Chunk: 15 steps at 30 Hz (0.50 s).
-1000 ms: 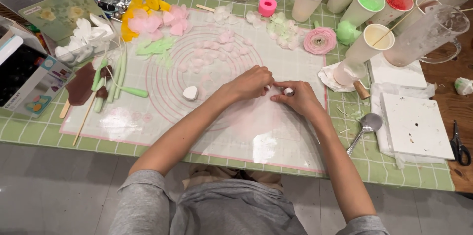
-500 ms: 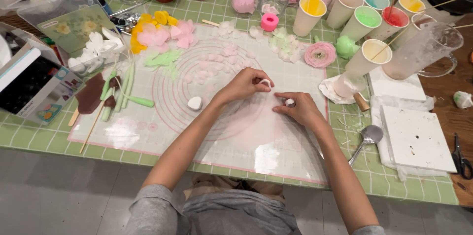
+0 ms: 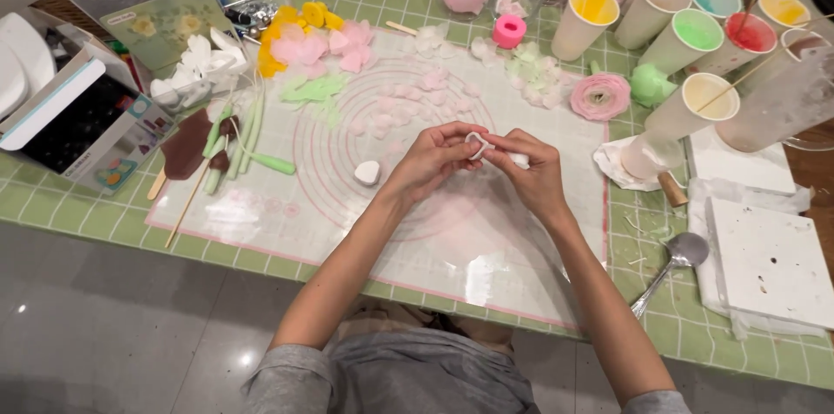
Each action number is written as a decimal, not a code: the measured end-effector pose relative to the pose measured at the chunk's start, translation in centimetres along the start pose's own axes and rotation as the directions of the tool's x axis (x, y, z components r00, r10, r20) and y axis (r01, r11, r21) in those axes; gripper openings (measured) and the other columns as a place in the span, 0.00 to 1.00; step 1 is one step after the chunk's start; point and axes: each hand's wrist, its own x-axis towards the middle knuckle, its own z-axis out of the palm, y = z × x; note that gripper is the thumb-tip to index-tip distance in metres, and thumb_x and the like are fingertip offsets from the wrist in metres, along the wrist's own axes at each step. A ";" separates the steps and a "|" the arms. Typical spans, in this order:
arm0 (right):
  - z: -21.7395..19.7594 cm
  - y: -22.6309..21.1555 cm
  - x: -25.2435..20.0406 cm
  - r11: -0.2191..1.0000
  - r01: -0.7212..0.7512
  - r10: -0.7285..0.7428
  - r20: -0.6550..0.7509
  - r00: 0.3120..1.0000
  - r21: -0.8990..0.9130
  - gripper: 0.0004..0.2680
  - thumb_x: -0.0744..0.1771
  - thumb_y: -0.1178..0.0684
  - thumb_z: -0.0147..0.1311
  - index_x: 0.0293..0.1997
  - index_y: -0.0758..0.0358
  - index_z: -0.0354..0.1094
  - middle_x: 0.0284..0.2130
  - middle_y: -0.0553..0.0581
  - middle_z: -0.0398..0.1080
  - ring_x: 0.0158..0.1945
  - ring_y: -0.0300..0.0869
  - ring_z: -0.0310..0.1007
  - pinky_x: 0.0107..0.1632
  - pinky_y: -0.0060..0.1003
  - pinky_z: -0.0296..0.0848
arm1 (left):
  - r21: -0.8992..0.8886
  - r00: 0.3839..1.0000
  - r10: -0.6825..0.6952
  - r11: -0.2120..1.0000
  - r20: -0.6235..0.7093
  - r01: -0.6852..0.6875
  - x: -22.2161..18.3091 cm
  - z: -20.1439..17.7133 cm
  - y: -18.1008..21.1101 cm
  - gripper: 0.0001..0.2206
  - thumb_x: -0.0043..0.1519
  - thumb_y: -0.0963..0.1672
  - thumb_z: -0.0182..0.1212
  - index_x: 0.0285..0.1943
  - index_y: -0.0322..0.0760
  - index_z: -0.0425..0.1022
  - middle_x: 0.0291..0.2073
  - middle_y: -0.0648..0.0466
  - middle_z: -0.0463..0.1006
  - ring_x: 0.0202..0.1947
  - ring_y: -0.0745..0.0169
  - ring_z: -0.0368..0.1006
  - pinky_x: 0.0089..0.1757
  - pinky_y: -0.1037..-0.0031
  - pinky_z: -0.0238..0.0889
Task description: Manually shaping and folding small wax pieces to create petals for decorative candles.
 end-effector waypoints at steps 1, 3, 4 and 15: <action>0.2 0.4 0.0 1.000 -0.003 0.003 0.003 1.000 0.003 0.11 0.66 0.62 0.63 0.55 0.62 0.77 0.30 0.50 0.71 0.35 0.33 0.65 0.40 0.27 0.65 | -0.001 1.000 -0.001 1.000 -0.005 0.001 -0.1 -0.1 -0.1 0.12 0.65 0.39 0.63 0.56 0.28 0.76 0.40 0.51 0.80 0.38 0.64 0.78 0.43 0.74 0.73; 0.4 1.1 0.0 0.989 -0.065 0.064 0.015 0.998 0.130 0.10 0.67 0.61 0.62 0.54 0.63 0.77 0.31 0.49 0.71 0.35 0.33 0.65 0.38 0.27 0.64 | -0.024 0.999 -0.043 0.999 -0.003 0.043 -0.1 -0.3 -0.2 0.10 0.65 0.39 0.63 0.54 0.28 0.76 0.39 0.50 0.81 0.37 0.63 0.78 0.41 0.73 0.73; 0.4 1.3 -0.1 0.989 -0.070 0.068 0.017 0.998 0.129 0.10 0.67 0.61 0.62 0.54 0.63 0.77 0.31 0.49 0.71 0.35 0.33 0.65 0.38 0.27 0.64 | -0.028 0.999 -0.045 0.999 -0.005 0.045 0.0 -0.4 -0.4 0.10 0.65 0.39 0.63 0.54 0.28 0.76 0.39 0.50 0.81 0.37 0.63 0.78 0.41 0.73 0.73; 0.8 2.4 -0.8 0.951 -0.223 0.222 0.029 0.975 0.214 0.08 0.68 0.59 0.59 0.52 0.64 0.78 0.31 0.48 0.72 0.32 0.31 0.64 0.36 0.26 0.65 | 0.141 0.993 -0.041 0.988 -0.110 0.057 0.3 -0.9 -1.9 0.08 0.62 0.36 0.62 0.49 0.25 0.78 0.36 0.48 0.81 0.31 0.64 0.78 0.36 0.74 0.73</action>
